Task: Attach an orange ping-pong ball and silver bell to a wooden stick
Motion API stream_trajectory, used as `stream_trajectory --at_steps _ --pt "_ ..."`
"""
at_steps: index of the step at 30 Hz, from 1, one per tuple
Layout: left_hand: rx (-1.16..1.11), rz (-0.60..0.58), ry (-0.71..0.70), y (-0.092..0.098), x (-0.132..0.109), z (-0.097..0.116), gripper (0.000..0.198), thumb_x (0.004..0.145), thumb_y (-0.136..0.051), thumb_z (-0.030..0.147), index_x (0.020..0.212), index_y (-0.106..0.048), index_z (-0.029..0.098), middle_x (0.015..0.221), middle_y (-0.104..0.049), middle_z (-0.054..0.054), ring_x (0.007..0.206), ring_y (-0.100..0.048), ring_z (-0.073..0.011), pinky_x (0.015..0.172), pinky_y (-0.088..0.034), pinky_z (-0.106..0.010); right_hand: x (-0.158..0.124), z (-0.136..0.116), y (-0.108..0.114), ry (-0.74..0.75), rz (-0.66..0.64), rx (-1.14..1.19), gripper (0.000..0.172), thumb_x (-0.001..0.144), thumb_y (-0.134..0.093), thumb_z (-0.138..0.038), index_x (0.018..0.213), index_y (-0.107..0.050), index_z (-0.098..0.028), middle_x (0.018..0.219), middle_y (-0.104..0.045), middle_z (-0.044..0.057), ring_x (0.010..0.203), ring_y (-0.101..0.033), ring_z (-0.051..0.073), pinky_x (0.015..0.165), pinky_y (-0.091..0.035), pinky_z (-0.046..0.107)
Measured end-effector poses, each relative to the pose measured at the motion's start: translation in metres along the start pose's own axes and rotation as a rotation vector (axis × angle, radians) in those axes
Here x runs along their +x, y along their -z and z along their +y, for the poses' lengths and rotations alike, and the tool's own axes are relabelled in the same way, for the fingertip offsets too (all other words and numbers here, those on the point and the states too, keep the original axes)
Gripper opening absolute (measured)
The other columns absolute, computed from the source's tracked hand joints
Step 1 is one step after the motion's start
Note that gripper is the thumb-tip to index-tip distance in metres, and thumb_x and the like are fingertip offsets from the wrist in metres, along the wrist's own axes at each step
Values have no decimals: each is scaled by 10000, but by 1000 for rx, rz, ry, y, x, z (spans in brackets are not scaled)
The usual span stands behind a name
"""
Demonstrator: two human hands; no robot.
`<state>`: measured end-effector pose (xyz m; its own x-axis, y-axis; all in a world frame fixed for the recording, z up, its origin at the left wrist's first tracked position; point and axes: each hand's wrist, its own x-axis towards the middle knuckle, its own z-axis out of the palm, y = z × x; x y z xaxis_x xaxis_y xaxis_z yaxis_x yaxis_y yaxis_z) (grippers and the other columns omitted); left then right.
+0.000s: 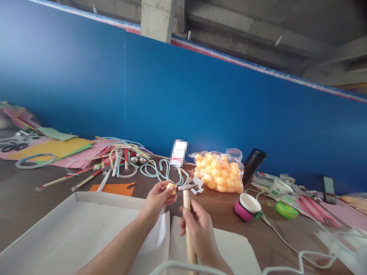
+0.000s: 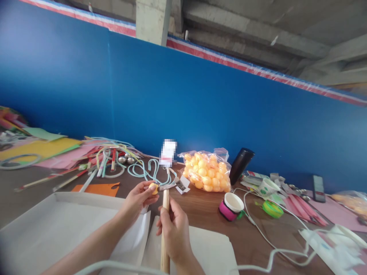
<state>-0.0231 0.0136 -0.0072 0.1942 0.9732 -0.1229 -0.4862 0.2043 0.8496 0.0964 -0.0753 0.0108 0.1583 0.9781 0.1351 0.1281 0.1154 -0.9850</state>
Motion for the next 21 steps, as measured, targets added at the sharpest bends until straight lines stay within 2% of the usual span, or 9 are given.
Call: stream_trajectory --at_steps 4,8,12,17,21 --pt "4 16 -8 0 -1 1 401 641 -728 324 967 -564 158 789 -620 -34 641 -644 -129 654 -538 -264 0 1 0 20 28 14 296 853 -490 -378 997 -596 -142 578 -551 -10 446 -497 109 429 -429 199" --pt "22 14 0 0 0 1 412 642 -726 333 971 -557 149 799 -624 -42 638 -645 -131 641 -537 -259 0 1 0 9 14 8 301 843 -500 -389 951 -614 -133 552 -545 -10 433 -497 112 420 -430 201" --pt "29 32 -2 0 0 1 422 635 -730 340 968 -557 147 775 -622 -35 630 -644 -130 633 -538 -255 1 1 -1 14 40 43 320 840 -504 -389 1010 -598 -134 688 -595 33 478 -515 118 419 -439 205" --pt "41 41 -10 -1 0 1 413 634 -731 336 960 -562 148 764 -624 -35 621 -646 -135 612 -540 -253 2 0 0 11 4 4 311 849 -493 -380 960 -613 -116 575 -554 7 449 -509 118 433 -443 210" --pt "26 46 -16 -1 0 1 421 621 -740 337 953 -567 144 761 -630 -40 619 -645 -138 616 -541 -265 1 -1 0 11 21 41 333 839 -501 -391 999 -604 -118 624 -575 22 461 -520 121 431 -458 214"
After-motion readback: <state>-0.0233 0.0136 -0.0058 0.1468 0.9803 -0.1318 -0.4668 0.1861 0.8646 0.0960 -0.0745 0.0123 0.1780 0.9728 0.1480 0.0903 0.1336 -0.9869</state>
